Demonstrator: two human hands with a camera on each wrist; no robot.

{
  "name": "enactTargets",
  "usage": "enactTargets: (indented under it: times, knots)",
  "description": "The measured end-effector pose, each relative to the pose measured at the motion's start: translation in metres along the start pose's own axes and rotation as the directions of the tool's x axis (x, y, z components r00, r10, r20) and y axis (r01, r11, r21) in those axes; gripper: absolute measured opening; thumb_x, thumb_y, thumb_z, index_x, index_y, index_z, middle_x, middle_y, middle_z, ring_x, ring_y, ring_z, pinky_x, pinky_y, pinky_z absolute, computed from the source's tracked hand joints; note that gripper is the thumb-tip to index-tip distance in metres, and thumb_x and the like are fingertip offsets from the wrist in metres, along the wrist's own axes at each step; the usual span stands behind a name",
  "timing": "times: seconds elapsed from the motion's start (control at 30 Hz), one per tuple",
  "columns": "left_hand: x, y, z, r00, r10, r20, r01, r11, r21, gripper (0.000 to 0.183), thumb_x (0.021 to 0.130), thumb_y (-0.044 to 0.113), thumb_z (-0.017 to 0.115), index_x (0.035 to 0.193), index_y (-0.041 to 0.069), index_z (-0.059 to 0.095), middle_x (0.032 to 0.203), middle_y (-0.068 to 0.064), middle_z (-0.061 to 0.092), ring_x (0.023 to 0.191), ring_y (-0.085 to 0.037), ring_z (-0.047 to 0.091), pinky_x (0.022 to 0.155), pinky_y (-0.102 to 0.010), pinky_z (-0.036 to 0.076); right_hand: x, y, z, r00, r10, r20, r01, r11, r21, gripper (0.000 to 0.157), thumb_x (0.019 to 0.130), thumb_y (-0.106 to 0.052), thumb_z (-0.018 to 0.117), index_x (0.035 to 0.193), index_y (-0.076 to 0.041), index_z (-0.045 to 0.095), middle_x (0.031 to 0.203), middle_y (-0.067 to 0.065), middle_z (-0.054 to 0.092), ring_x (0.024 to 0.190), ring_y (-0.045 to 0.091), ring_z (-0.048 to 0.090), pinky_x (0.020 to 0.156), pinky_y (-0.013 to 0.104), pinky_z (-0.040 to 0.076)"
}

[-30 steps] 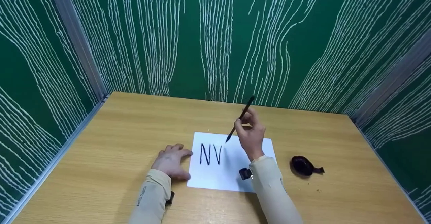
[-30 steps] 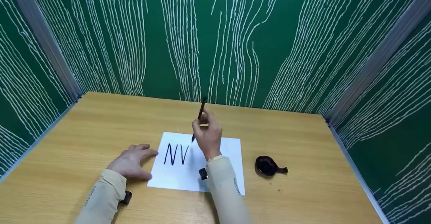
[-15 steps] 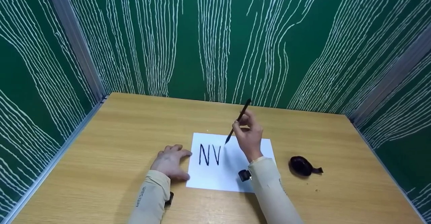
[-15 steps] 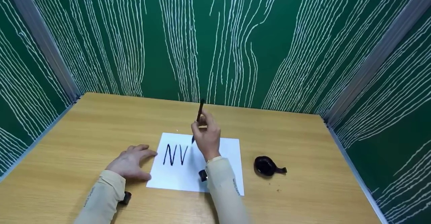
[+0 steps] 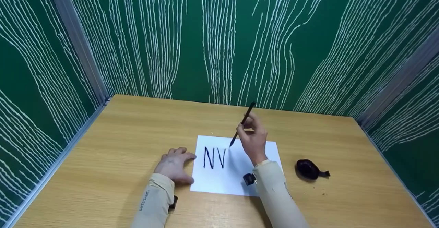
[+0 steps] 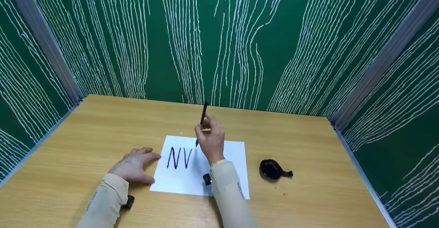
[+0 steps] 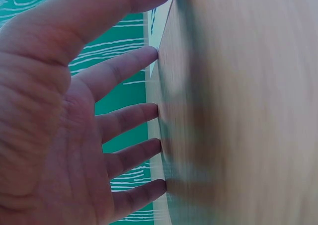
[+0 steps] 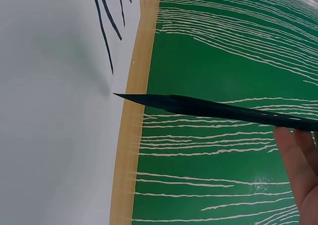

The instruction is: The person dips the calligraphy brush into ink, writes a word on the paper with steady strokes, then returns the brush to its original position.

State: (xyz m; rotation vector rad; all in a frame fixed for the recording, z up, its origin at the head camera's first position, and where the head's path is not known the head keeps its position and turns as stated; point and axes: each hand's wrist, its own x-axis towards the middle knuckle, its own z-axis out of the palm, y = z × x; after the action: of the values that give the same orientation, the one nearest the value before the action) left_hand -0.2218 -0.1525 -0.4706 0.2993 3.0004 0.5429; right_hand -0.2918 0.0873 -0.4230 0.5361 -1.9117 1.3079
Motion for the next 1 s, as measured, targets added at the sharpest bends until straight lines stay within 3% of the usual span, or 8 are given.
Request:
enactTargets:
  times: [0.17, 0.57, 0.87, 1.0]
  knots:
    - [0.000, 0.000, 0.000, 1.000, -0.007, 0.009, 0.008, 1.000, -0.008, 0.075, 0.051, 0.046, 0.075, 0.120, 0.031, 0.051, 0.134, -0.007, 0.037, 0.120, -0.031, 0.033, 0.095, -0.051, 0.028, -0.002, 0.018, 0.003, 1.000, 0.023, 0.006, -0.023, 1.000, -0.009, 0.035, 0.076, 0.001, 0.059, 0.107, -0.013, 0.054, 0.078, 0.006, 0.062, 0.068, 0.013, 0.060, 0.055, 0.023, 0.052]
    - [0.002, 0.000, 0.002, 1.000, -0.016, 0.005, 0.016, 1.000, 0.006, 0.076, 0.050, 0.047, 0.075, 0.120, 0.031, 0.051, 0.134, -0.007, 0.038, 0.120, -0.031, 0.033, 0.095, -0.052, 0.028, -0.004, 0.025, 0.003, 0.998, 0.050, 0.033, -0.050, 0.999, -0.013, 0.033, 0.079, -0.009, 0.058, 0.108, -0.023, 0.052, 0.079, -0.002, 0.062, 0.070, 0.008, 0.060, 0.056, 0.021, 0.051]
    - [0.001, 0.001, 0.003, 1.000, -0.017, -0.018, 0.017, 1.000, 0.022, 0.074, 0.049, 0.046, 0.073, 0.118, 0.032, 0.052, 0.133, -0.005, 0.040, 0.119, -0.030, 0.035, 0.093, -0.051, 0.030, -0.004, 0.022, 0.003, 0.997, 0.074, 0.039, -0.073, 0.997, -0.016, 0.033, 0.078, -0.002, 0.057, 0.107, -0.017, 0.053, 0.077, 0.001, 0.061, 0.067, 0.012, 0.059, 0.054, 0.023, 0.051]
    - [0.001, 0.000, 0.003, 1.000, -0.016, -0.019, 0.016, 1.000, 0.016, 0.074, 0.049, 0.046, 0.074, 0.118, 0.032, 0.052, 0.133, -0.006, 0.039, 0.119, -0.030, 0.035, 0.093, -0.051, 0.030, -0.002, 0.007, 0.001, 0.996, 0.082, 0.038, -0.081, 0.997, -0.021, 0.033, 0.077, 0.002, 0.057, 0.106, -0.012, 0.053, 0.076, 0.007, 0.061, 0.066, 0.016, 0.059, 0.054, 0.025, 0.052]
